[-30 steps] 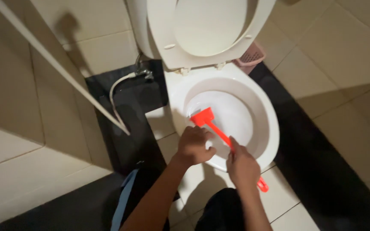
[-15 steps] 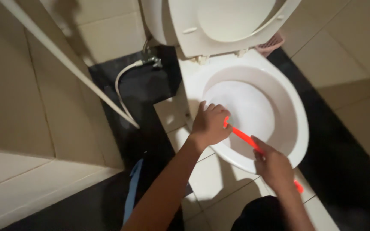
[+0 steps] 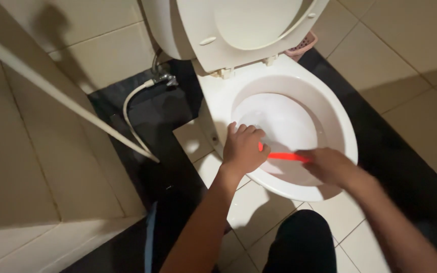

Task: The person scrubs the inside of a toilet bowl with a red toilet brush, then rinses the brush using a handheld bidet sprayer. The person also briefly scrubs the floor near the toilet with the brush.

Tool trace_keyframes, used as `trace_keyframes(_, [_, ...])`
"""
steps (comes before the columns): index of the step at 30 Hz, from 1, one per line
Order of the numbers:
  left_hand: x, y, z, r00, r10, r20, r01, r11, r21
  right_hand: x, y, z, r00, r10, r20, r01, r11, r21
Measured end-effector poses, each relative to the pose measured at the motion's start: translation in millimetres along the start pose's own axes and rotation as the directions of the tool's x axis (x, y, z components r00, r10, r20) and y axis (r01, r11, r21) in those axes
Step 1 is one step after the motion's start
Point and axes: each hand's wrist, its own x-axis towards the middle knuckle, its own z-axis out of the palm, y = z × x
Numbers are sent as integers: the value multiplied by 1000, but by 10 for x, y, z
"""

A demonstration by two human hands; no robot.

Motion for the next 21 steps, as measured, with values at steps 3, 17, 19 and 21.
trace_keyframes(3, [11,15,-38,1000,0,-27,1,1000,11,111,-358,-228,996,86,-15,-84,992,96])
trace_keyframes(17, [46,28,-75,998,-18,56,16,999,38,222,-18,-196,965,120,233,-172,961,218])
trace_keyframes(19, [47,31,-93,997,-25,78,21,998,58,272,-68,-133,982,101,160,-129,976,175])
trace_keyframes(21, [1,36,-96,995,-40,94,34,997,67,280,-11,-38,998,38,44,-44,986,161])
